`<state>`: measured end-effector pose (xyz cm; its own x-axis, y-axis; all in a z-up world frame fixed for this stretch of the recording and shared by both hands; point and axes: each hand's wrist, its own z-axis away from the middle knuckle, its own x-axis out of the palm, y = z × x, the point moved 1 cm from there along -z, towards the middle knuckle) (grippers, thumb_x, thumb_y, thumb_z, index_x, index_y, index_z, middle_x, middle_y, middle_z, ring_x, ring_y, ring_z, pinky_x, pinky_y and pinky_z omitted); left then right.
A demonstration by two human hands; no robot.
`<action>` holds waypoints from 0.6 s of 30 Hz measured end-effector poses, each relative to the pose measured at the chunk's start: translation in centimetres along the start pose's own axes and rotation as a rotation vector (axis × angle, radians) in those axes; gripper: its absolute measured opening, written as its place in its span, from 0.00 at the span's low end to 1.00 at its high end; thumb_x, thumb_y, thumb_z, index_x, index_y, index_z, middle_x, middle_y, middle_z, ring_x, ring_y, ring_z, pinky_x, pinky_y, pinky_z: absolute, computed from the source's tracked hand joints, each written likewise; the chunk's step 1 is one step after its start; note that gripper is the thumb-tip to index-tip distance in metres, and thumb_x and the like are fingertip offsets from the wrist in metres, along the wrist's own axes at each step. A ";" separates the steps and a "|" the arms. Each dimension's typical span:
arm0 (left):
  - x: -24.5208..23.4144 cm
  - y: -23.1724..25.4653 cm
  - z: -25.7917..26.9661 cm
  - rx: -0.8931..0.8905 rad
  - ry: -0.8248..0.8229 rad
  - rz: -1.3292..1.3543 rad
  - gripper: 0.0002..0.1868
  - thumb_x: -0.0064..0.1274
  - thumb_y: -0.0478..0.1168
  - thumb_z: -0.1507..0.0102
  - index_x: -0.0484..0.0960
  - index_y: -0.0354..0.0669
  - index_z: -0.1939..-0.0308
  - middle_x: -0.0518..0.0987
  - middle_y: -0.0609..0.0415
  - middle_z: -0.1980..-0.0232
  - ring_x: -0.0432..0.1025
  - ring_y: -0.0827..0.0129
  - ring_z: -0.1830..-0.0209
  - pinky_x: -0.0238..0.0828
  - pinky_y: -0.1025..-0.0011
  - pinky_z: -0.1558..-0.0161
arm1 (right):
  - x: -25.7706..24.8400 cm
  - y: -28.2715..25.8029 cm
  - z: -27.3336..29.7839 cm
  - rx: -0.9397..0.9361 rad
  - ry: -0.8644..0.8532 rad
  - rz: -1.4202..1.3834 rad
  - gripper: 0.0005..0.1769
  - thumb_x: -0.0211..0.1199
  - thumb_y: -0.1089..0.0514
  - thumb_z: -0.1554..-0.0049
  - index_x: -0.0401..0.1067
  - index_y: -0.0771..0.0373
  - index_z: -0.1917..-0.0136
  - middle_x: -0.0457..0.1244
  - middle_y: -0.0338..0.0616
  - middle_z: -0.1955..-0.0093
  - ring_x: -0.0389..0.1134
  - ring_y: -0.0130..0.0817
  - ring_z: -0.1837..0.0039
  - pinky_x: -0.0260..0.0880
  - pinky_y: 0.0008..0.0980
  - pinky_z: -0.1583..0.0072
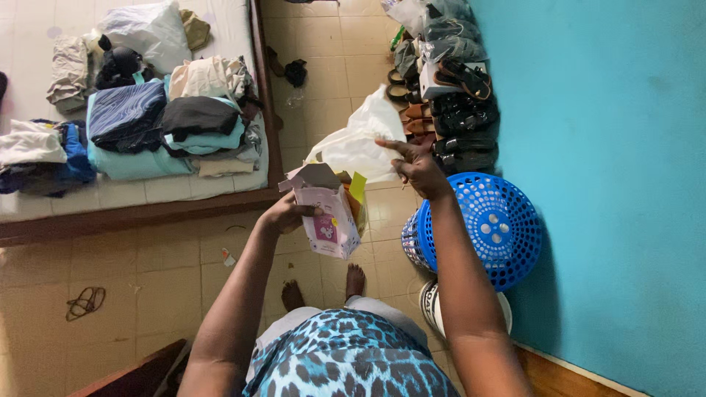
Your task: The person gathers various documents, small electronics, and items of clothing from the floor and bed, and places them into a black backpack and a large tote bag.
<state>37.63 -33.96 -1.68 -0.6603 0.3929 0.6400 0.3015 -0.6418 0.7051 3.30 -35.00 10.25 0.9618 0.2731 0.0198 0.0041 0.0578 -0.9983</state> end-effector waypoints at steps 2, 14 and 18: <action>0.6 0.4 -0.4 0.013 0.006 -0.026 0.35 0.64 0.25 0.46 0.71 0.36 0.35 0.79 0.45 0.43 0.76 0.57 0.42 0.74 0.55 0.38 | -0.2 0.7 -0.2 -0.020 -0.070 -0.010 0.29 0.56 0.70 0.40 0.72 0.58 0.26 0.68 0.37 0.37 0.55 0.14 0.61 0.61 0.17 0.59; -0.2 -0.3 0.8 0.103 -0.030 -0.077 0.42 0.67 0.31 0.49 0.68 0.36 0.31 0.79 0.44 0.39 0.75 0.55 0.39 0.73 0.54 0.36 | -2.7 -0.1 -2.7 -0.678 1.050 1.126 0.28 0.53 0.66 0.38 0.64 0.71 0.25 0.64 0.66 0.34 0.69 0.63 0.38 0.69 0.53 0.36; -0.4 -0.2 0.2 0.053 0.081 -0.305 0.42 0.67 0.32 0.48 0.70 0.35 0.30 0.80 0.42 0.39 0.76 0.55 0.38 0.73 0.52 0.34 | -1.0 9.0 -5.6 0.381 0.107 0.812 0.17 0.61 0.50 0.37 0.77 0.67 0.49 0.69 0.53 0.56 0.72 0.45 0.55 0.70 0.44 0.52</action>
<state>37.92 -33.85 -2.05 -0.7780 0.5063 0.3720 0.1157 -0.4665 0.8769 3.96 -40.15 0.96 0.6494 0.2787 -0.7075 -0.7600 0.2056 -0.6166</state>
